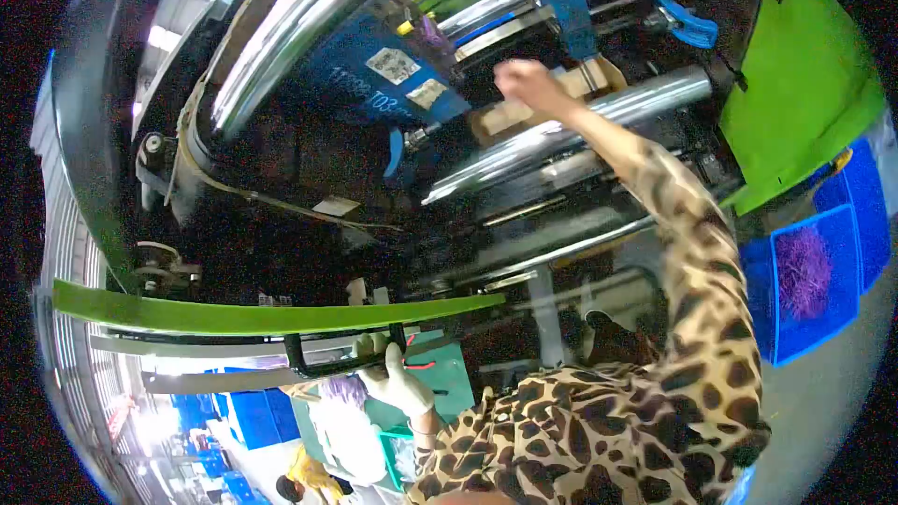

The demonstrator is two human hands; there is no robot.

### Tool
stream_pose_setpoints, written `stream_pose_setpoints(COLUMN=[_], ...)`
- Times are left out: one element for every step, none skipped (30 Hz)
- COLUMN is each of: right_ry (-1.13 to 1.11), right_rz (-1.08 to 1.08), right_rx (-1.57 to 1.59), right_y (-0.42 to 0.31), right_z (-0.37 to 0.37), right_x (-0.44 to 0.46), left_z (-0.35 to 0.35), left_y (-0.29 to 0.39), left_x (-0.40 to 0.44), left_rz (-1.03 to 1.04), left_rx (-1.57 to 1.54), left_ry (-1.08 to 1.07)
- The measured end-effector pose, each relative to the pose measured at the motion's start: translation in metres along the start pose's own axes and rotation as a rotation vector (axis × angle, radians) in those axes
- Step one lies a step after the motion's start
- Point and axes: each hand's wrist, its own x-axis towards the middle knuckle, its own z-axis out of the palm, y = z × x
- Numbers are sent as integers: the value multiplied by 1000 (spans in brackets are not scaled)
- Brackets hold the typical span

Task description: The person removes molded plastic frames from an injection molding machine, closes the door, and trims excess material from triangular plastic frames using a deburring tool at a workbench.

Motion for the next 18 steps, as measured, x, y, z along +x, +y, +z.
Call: stream_pose_setpoints(right_ry=[65, 93, 290, 252, 219, 147, 198, 249, 217, 254, 259, 280, 275, 254, 213, 167, 103, 147], right_rz=[18, 304, 335, 278, 218, 269, 266, 263, 303, 382, 312, 253, 214, 214, 230, 255, 292, 230], right_rx=[110, 400, 255, 167, 80, 3, 8, 12, 17, -119, -50, -18, -28, -140, -256, -361, -416, -248], right_y=[52, 40, 34, 54, 73, 77, 83, 67, 47, 29, 16, 9, 21, 36, 49, 59, 55, 46], right_z=[30, 46, 73, 82, 91, 95, 96, 95, 86, 81, 73, 67, 66, 53, 41, 29, 20, 9], right_x=[68, 109, 164, 192, 219, 230, 235, 233, 227, 224, 211, 204, 205, 204, 207, 204, 186, 166], left_z=[0, -2, -1, -2, 0, 2, -1, -2, -2, 0, 2, 3, 2, 3, 4, 2, -3, -11], left_y=[0, -3, -9, -8, -2, 0, -2, -4, -7, -6, 2, 3, 2, 2, 7, 2, -8, -10], left_x=[0, 0, 2, 2, -1, -2, -2, -3, -2, -2, -3, -2, -1, 1, 3, 5, 8, 3], left_rz=[-4, -5, 42, 55, 38, 8, -24, -28, -30, -27, -45, -34, -29, -58, -164, -103, -59, -69], left_rx=[18, 37, 45, 100, 87, 71, 55, 58, 18, -23, 8, 13, 19, 31, 20, 21, 20, 183], left_ry=[6, 12, 53, 39, 41, 43, 28, 45, 48, 57, 53, 46, 52, 69, 89, 65, 32, 8])
